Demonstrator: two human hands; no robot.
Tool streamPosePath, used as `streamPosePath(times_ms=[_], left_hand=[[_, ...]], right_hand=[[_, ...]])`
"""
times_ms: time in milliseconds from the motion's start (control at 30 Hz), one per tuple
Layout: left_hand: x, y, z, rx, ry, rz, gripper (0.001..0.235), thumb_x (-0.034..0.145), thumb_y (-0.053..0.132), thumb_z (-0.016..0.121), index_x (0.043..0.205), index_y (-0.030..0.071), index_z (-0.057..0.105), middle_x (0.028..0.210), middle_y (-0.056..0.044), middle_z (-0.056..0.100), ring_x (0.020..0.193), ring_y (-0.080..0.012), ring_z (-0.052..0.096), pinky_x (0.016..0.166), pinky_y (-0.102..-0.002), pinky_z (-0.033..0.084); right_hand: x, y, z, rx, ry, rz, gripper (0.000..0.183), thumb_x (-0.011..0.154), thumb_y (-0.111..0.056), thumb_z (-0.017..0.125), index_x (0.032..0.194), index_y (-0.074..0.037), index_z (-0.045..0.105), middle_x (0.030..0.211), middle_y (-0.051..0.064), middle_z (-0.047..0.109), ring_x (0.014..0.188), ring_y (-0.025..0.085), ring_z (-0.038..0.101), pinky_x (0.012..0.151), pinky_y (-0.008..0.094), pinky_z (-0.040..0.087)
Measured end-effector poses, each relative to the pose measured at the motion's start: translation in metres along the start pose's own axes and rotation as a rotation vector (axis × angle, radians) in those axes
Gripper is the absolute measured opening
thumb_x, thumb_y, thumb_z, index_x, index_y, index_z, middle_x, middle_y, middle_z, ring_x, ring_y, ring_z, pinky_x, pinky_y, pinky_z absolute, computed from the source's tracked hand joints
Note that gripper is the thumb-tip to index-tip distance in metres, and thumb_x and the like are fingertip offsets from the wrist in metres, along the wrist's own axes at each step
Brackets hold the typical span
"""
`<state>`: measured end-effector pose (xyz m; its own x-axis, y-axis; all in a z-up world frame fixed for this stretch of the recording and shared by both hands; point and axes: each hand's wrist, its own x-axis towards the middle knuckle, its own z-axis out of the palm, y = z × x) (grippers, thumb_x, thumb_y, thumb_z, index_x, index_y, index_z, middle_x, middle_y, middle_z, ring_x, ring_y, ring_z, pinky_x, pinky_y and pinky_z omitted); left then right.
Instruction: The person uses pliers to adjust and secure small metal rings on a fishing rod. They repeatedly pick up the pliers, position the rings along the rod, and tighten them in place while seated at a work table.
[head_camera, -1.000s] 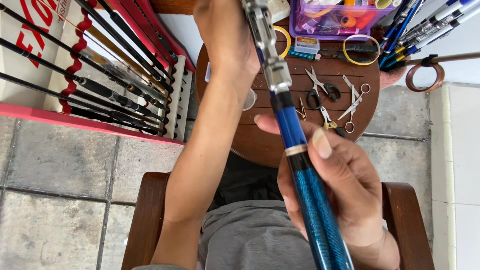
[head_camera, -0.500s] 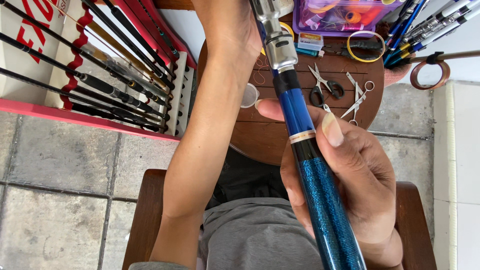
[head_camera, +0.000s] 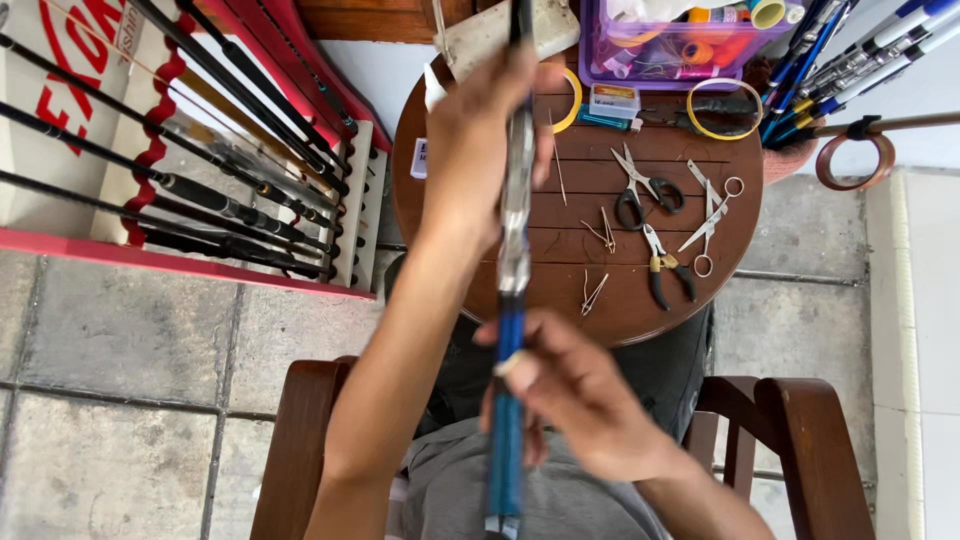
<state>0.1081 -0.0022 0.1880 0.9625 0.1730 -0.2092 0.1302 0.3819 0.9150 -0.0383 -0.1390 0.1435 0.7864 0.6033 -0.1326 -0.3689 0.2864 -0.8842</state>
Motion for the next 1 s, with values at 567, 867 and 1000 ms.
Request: streamPosePath(times_ms=[567,867,1000], left_hand=[[-0.106,-0.136,-0.069,-0.085,-0.249,-0.273,0.058,0.098,0.015,0.065,0.151,-0.004,0.05,0.109,-0.031,0.072,0.047,-0.0158,0.061,0.026,-0.021,0.043],[-0.123,-0.139,-0.078,0.079,-0.357,-0.327,0.054,0.1,0.021,0.061,0.15,0.003,0.048,0.113,-0.02,0.076,0.051,-0.0103,0.058,0.033,-0.021,0.043],[-0.126,-0.142,-0.079,0.047,-0.341,-0.372,0.048,0.1,0.023,0.062,0.142,0.003,0.052,0.114,-0.021,0.076,0.052,-0.0114,0.058,0.034,-0.021,0.043]], right_hand=[[0.027,0.056,-0.12,-0.084,0.63,-0.033,0.045,0.11,-0.032,0.046,0.13,0.007,0.061,0.088,0.021,0.069,0.057,0.023,0.07,0.045,0.03,0.059],[0.034,0.065,-0.124,0.032,0.562,0.021,0.037,0.107,-0.032,0.053,0.115,0.001,0.067,0.068,0.01,0.063,0.056,0.012,0.059,0.045,0.022,0.041],[0.031,0.077,-0.129,0.095,0.534,0.002,0.033,0.105,-0.03,0.057,0.109,0.001,0.066,0.073,0.01,0.064,0.055,0.012,0.059,0.045,0.023,0.04]])
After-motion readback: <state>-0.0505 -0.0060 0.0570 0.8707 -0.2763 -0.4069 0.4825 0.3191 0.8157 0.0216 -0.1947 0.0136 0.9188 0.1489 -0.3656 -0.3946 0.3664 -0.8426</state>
